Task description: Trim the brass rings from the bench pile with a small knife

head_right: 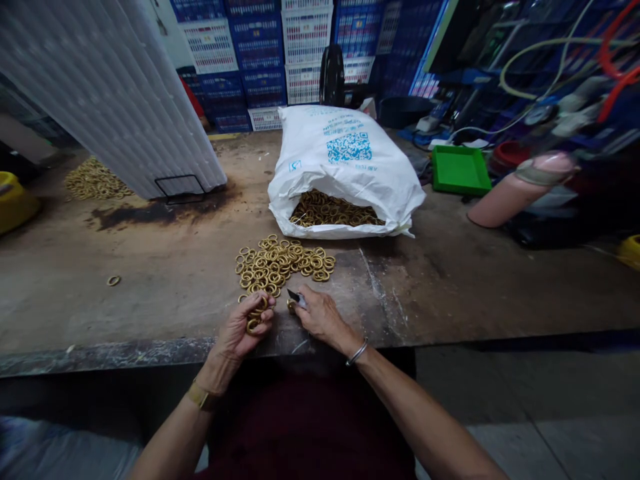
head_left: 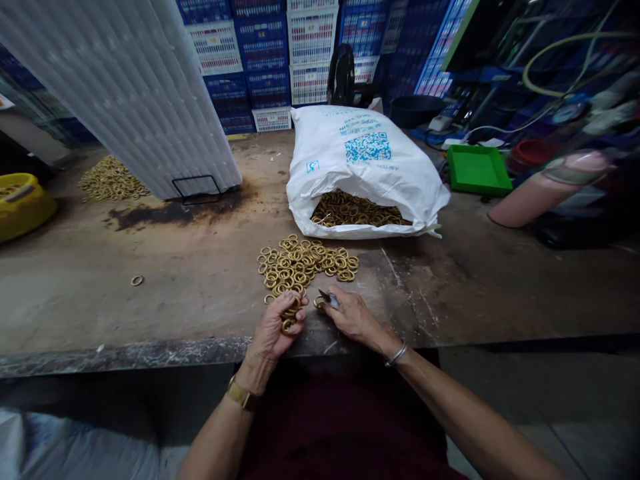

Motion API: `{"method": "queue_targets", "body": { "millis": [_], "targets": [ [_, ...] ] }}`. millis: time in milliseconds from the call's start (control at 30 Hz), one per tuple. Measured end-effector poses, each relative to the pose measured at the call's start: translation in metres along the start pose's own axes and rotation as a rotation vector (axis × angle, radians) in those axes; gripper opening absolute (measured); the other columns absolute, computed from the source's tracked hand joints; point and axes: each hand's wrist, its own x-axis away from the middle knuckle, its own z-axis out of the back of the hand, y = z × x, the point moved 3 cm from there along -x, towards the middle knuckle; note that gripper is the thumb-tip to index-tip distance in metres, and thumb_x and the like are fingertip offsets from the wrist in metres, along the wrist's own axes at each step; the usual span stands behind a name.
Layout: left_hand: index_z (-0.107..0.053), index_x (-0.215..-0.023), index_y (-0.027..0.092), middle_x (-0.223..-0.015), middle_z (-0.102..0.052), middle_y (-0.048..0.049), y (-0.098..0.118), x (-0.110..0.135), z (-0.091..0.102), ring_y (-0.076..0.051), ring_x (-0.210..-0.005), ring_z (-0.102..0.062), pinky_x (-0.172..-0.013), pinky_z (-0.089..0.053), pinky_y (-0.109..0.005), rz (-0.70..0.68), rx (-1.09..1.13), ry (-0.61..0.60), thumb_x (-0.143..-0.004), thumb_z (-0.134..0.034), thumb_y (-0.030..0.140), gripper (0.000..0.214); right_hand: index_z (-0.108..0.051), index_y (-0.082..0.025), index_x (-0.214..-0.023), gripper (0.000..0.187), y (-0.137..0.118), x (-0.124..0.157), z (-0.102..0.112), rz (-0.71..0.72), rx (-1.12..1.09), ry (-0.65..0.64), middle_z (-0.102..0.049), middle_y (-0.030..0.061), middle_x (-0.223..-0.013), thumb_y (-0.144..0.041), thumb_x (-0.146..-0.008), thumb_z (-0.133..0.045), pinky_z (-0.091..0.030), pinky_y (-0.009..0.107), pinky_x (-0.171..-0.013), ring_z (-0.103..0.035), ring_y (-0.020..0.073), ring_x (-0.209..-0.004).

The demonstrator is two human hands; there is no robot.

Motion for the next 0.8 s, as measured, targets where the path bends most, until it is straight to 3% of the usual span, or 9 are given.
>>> {"method": "queue_targets", "body": {
  "millis": [167, 333, 567, 700, 800],
  "targets": [
    [-0.053, -0.078, 0.014, -0.064, -0.054, 0.0019, -0.01, -0.003, -0.007, -0.003, -0.042, -0.042, -0.034, -0.023, -0.011, -0.025, -0.219, 0.051, -0.063, -0.069, 0.028, 0.026, -0.051, -0.019, -0.073, 0.005, 0.001, -0.002, 0.005, -0.018, -0.253, 0.142, -0.049, -0.0037, -0.062, -0.023, -0.075, -0.051, -0.034, 0.02, -0.056, -0.044, 0.0095, -0.056],
    [-0.053, -0.09, 0.016, -0.059, -0.053, 0.0045, -0.013, -0.004, -0.006, -0.003, -0.039, -0.041, -0.034, -0.024, -0.012, -0.068, -0.352, 0.149, -0.064, -0.065, 0.029, 0.031, -0.052, -0.018, -0.074, 0.009, -0.01, 0.001, 0.011, 0.037, -0.287, 0.147, -0.048, -0.0031, -0.063, -0.027, -0.078, -0.051, -0.034, 0.02, -0.054, -0.043, 0.0092, -0.056],
    [-0.054, -0.085, 0.015, -0.063, -0.054, 0.0019, -0.02, -0.002, -0.011, -0.003, -0.041, -0.044, -0.033, -0.02, -0.011, 0.122, -0.277, 0.004, -0.063, -0.069, 0.037, 0.035, -0.056, -0.019, -0.078, 0.012, -0.012, 0.004, 0.011, 0.108, -0.252, 0.175, -0.055, 0.0005, -0.067, -0.028, -0.08, -0.05, -0.037, 0.022, -0.057, -0.047, 0.0116, -0.059],
    [-0.05, -0.075, 0.016, -0.063, -0.052, 0.0031, -0.024, -0.002, -0.015, -0.002, -0.041, -0.042, -0.034, -0.021, -0.011, 0.068, -0.287, -0.014, -0.065, -0.069, 0.042, 0.034, -0.058, -0.019, -0.079, 0.012, -0.015, 0.006, 0.011, 0.116, -0.253, 0.177, -0.057, 0.0016, -0.069, -0.028, -0.079, -0.05, -0.038, 0.024, -0.059, -0.048, 0.0128, -0.062],
    [-0.051, -0.077, 0.016, -0.063, -0.053, 0.0028, -0.026, -0.002, -0.013, -0.003, -0.041, -0.041, -0.035, -0.023, -0.012, -0.021, -0.378, 0.033, -0.068, -0.066, 0.043, 0.032, -0.056, -0.019, -0.074, 0.014, -0.014, 0.005, 0.008, 0.023, -0.335, 0.144, -0.053, -0.0007, -0.064, -0.029, -0.08, -0.049, -0.038, 0.022, -0.056, -0.046, 0.0109, -0.058]
  ]
}}
